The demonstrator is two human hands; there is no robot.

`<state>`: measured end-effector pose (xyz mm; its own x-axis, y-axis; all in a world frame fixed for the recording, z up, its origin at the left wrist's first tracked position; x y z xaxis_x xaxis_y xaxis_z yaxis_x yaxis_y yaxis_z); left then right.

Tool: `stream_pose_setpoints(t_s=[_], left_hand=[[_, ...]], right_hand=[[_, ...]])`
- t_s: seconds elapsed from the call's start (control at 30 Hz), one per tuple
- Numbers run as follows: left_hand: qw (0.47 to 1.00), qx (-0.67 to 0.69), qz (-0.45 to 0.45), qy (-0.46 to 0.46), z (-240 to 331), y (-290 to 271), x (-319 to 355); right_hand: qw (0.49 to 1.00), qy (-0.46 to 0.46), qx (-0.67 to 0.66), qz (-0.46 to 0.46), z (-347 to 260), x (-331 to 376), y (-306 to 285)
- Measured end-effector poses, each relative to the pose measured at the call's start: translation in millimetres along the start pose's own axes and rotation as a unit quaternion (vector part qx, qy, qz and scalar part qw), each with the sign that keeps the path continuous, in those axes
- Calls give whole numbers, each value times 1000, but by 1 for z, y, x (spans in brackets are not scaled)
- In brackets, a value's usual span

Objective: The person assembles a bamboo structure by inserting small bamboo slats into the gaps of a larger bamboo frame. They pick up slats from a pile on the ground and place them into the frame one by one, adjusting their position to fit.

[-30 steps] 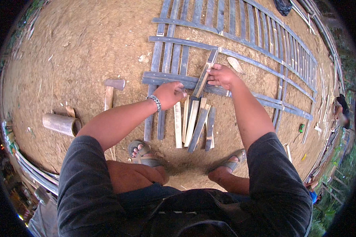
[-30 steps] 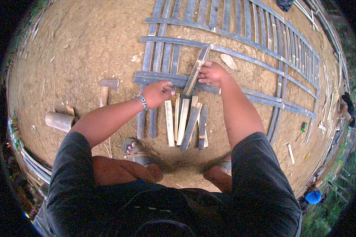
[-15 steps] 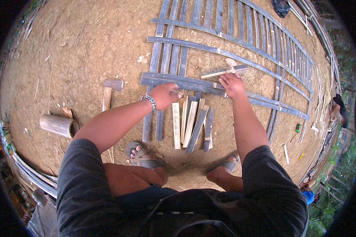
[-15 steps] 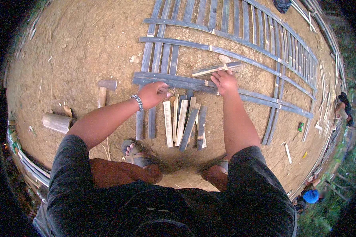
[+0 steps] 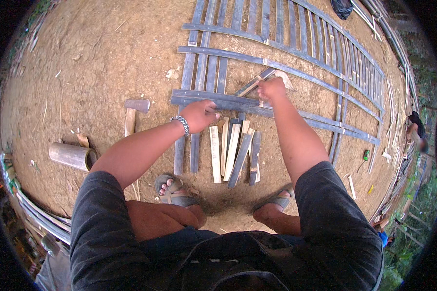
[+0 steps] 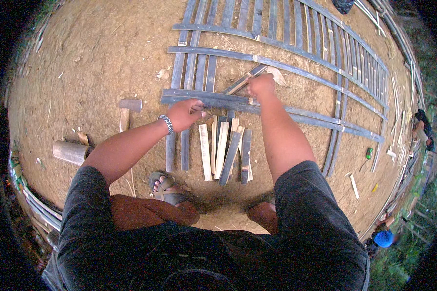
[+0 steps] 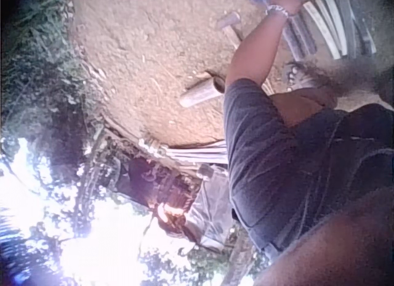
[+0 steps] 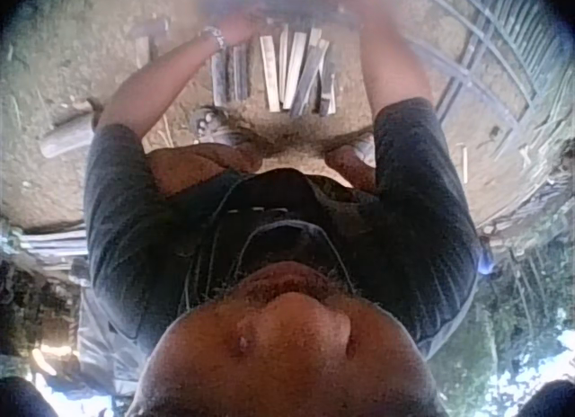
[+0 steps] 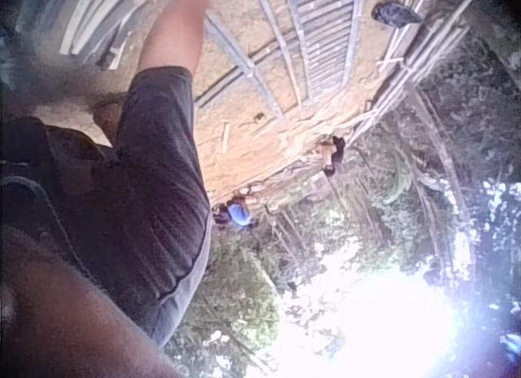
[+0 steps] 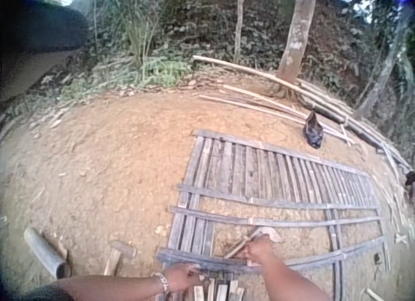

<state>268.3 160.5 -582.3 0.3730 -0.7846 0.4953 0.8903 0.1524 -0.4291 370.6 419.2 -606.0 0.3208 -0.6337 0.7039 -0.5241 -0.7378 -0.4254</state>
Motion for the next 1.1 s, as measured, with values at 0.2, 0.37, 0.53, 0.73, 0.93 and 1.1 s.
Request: stream_pose_setpoints(t_s=[0.2, 0.37, 0.53, 0.73, 0.93, 1.1], left_hand=[[999, -36, 6, 7, 2, -3, 0], [956, -237, 88, 146, 28, -20, 12], [914, -363, 59, 173, 29, -17, 20], [899, -399, 38, 179, 20, -14, 23], [902, -396, 28, 172, 18, -15, 23], [898, -403, 24, 175, 19, -14, 22]], right_hand=[[952, -146, 225, 150, -24, 9, 1], [939, -204, 257, 99, -45, 25, 37], [919, -252, 293, 74, -48, 20, 56], [903, -263, 338, 28, -53, 21, 72], [898, -259, 356, 16, -56, 28, 78], [884, -309, 346, 51, -51, 28, 79]])
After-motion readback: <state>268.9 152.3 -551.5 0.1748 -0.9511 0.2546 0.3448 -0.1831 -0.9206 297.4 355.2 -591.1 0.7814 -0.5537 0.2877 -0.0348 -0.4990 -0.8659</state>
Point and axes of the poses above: each hand's wrist, its own x-axis away from the middle knuckle, its own y-axis out of the palm, z = x × y, the point moved 10 cm from there along -x, towards the middle knuckle, and after that the axes turned 1 degree about -y, right-handed, at the moved point
